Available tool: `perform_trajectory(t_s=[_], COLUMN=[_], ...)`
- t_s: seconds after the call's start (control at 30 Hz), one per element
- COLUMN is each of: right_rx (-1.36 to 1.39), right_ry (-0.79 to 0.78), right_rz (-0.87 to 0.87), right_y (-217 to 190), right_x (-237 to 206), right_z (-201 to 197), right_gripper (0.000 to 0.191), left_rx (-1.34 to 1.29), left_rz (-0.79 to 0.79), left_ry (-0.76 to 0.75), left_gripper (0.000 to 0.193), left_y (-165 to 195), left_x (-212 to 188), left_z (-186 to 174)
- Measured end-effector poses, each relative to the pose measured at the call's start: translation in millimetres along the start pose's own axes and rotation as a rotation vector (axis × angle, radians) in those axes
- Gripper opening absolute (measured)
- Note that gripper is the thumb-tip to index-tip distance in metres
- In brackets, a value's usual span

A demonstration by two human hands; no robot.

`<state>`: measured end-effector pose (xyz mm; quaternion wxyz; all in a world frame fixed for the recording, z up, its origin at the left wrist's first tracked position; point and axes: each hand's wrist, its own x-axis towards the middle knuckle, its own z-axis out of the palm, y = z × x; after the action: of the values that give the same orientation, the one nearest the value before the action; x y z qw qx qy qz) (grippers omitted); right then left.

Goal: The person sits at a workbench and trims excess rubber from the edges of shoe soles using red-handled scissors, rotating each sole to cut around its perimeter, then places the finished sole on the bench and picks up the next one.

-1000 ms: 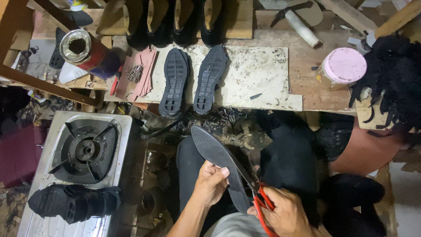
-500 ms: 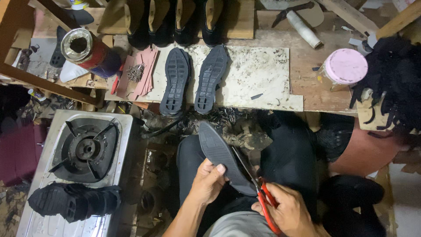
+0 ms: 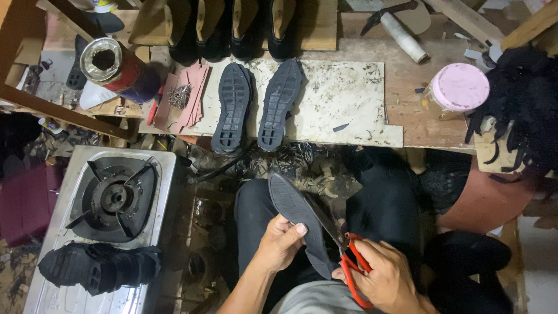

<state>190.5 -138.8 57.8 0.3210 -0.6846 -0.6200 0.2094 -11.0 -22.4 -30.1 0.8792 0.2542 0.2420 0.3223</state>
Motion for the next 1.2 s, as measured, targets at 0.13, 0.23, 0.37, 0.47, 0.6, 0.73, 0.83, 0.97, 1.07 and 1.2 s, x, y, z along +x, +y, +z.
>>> perform_trajectory(t_s=[0.13, 0.23, 0.37, 0.47, 0.6, 0.73, 0.83, 0.97, 1.07, 1.2], right_rx=[0.033, 0.088, 0.141, 0.203, 0.114, 0.062, 0.053, 0.102, 0.051, -0.152], right_ry=[-0.03, -0.049, -0.056, -0.031, -0.003, 0.02, -0.032, -0.043, -0.093, -0.182], right_rz=[0.012, 0.081, 0.236, 0.368, 0.507, 0.539, 0.71, 0.945, 1.012, 0.895], right_y=[3.2, 7.8, 17.1, 28.0, 39.2, 47.8, 54.1, 50.5, 44.4, 34.7], right_x=[-0.5, -3.5, -9.2, -10.1, -12.5, -12.9, -10.5, -10.8, -6.2, 1.6], right_z=[-1.9, -1.0, 3.0, 3.6, 6.9, 20.4, 30.3, 36.3, 38.2, 33.7], right_gripper=[0.053, 0.041, 0.032, 0.029, 0.035, 0.034, 0.038, 0.041, 0.038, 0.039], left_rx=[0.035, 0.02, 0.086, 0.308, 0.907, 1.339, 1.578, 1.942, 1.967, 1.963], left_rz=[0.041, 0.029, 0.061, 0.111, 0.424, 0.506, 0.692, 0.659, 0.802, 0.848], left_ry=[-0.026, -0.033, 0.059, 0.163, 0.071, 0.273, 0.103, 0.046, 0.105, 0.083], left_gripper=[0.022, 0.026, 0.037, 0.045, 0.048, 0.065, 0.061, 0.057, 0.047, 0.05], left_y=[-0.4, 2.4, 19.2, 44.5, 88.2, 110.3, 95.9, 54.6, 35.8, 32.8], left_x=[-0.4, -1.2, 4.7, 22.3, 66.1, 140.6, 173.2, 178.5, 184.2, 194.2], left_z=[-2.8, 0.3, 17.6, 35.9, 61.0, 92.3, 103.5, 87.7, 68.2, 63.3])
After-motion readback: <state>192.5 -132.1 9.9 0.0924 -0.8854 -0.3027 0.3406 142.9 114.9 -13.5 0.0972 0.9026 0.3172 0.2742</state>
